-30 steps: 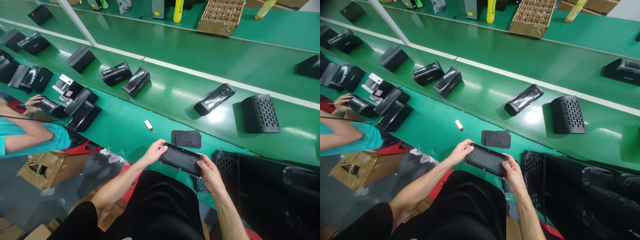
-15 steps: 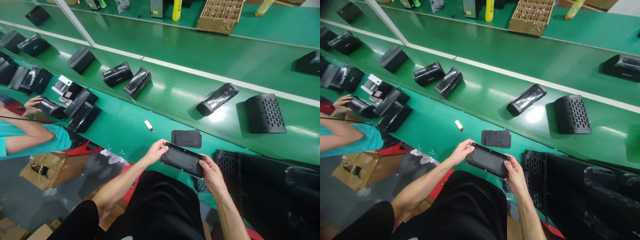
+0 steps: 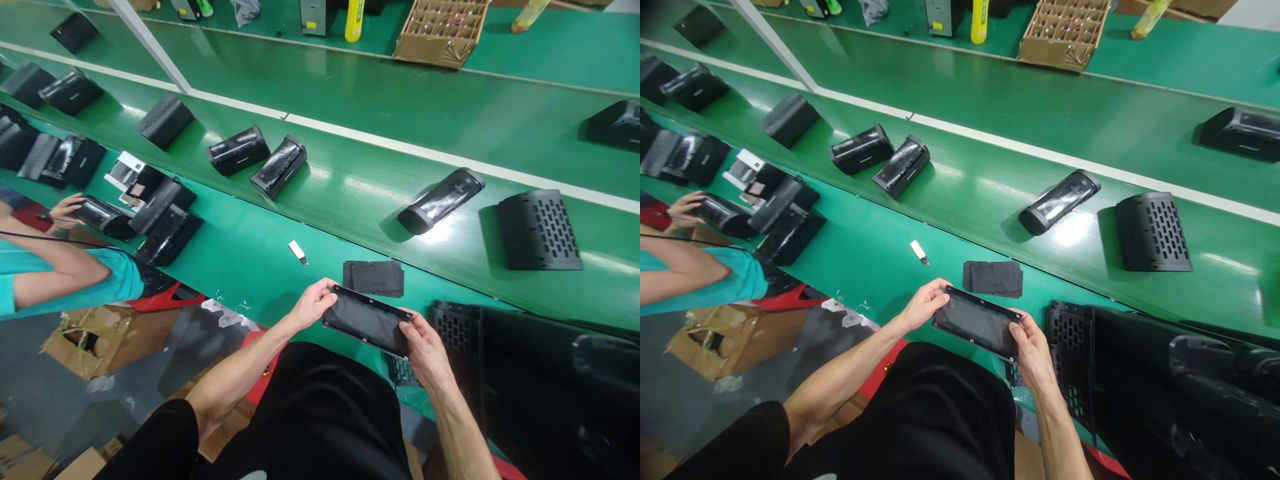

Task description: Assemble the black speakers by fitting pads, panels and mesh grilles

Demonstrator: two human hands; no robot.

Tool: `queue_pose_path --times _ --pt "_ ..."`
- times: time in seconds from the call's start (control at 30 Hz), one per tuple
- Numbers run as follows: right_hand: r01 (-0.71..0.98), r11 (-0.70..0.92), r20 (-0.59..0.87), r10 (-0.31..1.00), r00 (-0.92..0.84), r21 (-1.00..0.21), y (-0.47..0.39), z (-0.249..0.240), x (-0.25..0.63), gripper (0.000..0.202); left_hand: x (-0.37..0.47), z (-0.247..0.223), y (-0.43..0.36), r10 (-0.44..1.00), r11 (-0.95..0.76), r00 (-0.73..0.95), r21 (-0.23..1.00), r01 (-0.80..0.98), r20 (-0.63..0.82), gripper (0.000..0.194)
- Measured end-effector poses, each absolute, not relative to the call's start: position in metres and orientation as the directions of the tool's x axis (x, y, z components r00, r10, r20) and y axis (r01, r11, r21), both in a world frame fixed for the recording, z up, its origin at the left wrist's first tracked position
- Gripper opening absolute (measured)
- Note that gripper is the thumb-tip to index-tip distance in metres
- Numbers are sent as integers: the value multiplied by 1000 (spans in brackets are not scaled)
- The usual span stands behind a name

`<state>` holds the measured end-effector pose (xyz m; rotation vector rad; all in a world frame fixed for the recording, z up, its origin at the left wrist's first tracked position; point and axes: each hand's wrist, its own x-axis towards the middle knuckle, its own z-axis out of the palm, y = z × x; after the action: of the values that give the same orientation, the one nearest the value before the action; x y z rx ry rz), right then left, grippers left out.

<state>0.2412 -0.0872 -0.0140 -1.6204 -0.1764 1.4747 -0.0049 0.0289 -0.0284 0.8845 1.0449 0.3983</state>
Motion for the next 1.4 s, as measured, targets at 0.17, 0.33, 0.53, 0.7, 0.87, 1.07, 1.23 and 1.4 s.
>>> queue_pose_path --times 0.17,0.33,0.53,0.7,0.87,1.07,1.23,1.4 --pt "-435 -579 -713 646 271 -690 -87 -15 241 46 -5 -27 30 681 581 461 803 134 -569 44" --pt "-468 -567 -722 634 277 -678 -85 -13 240 48 -4 -25 32 685 573 458 807 141 -566 42" --pt "-458 -570 -720 634 284 -682 -86 -15 240 48 -4 -29 32 681 570 466 808 146 -565 43" --pt "-469 -559 -717 635 289 -684 -88 -16 241 46 -5 -28 32 671 587 504 805 88 -544 50" --pt "-479 -545 -708 649 278 -688 -85 -12 241 46 -8 -29 34 643 624 554 781 22 -529 62" --pt "-478 -542 -707 643 293 -691 -83 -9 242 42 -7 -33 37 651 613 568 790 -3 -503 63" --pt "-521 -510 -706 642 298 -684 -81 -7 243 40 -8 -34 41 647 625 581 780 -31 -495 66" --pt "-620 -428 -711 626 322 -658 -72 -5 249 38 -7 -38 44 616 752 639 587 -301 -461 83"
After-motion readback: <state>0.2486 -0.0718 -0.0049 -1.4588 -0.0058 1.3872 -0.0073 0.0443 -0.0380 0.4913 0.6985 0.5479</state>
